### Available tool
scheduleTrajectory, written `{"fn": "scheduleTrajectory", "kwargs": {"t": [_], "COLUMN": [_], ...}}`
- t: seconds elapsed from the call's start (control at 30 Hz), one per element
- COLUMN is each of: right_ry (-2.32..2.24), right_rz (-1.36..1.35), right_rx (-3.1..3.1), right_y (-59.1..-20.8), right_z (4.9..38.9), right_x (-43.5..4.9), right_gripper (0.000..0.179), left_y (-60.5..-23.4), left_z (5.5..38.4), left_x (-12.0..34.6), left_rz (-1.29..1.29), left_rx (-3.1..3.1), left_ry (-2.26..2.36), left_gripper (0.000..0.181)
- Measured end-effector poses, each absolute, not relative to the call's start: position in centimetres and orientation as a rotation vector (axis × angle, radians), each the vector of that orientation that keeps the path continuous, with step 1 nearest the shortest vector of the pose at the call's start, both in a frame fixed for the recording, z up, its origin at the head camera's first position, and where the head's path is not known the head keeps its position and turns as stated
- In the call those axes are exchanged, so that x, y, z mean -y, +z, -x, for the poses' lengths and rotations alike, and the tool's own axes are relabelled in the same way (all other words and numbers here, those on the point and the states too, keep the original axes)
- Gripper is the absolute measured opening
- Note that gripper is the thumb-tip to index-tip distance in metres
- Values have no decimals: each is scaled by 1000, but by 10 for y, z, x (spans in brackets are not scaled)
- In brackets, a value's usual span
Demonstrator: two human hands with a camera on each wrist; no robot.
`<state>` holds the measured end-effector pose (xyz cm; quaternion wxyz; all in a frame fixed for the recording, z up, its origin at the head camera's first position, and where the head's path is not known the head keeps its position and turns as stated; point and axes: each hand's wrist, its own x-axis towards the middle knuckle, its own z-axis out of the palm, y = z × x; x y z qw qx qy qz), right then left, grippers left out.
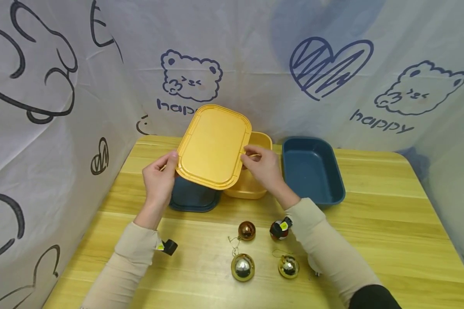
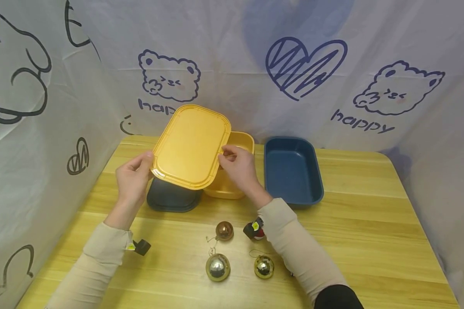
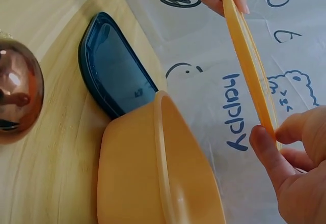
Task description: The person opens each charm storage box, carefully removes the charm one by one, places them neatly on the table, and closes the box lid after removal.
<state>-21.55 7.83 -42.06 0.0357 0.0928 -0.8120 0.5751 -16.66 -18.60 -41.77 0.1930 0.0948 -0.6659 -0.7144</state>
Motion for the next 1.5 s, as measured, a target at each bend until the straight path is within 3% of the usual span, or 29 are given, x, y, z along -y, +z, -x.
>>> {"fn": "scheduleTrajectory", "kwargs": {"t": [0.43, 0.8, 1.5], "right_ry": [1866, 1753, 1532], "right_rz": [-184, -203, -278], "right_rx": [2424, 2539, 2539], "right_y": [-422, -424, -355], "right_z": [216, 216, 239], "right_x": [-83, -82, -37], "right_gripper": [35, 35, 37], "left_y": [-413, -409, -400], "left_z": [159, 153, 141], "left_x": [189, 185, 150], "left_rz": [64, 14, 204], "left_rx": [2104, 2052, 2075], "left_ry": [-2199, -2165, -1937], "left_gripper": [63, 52, 51]}}
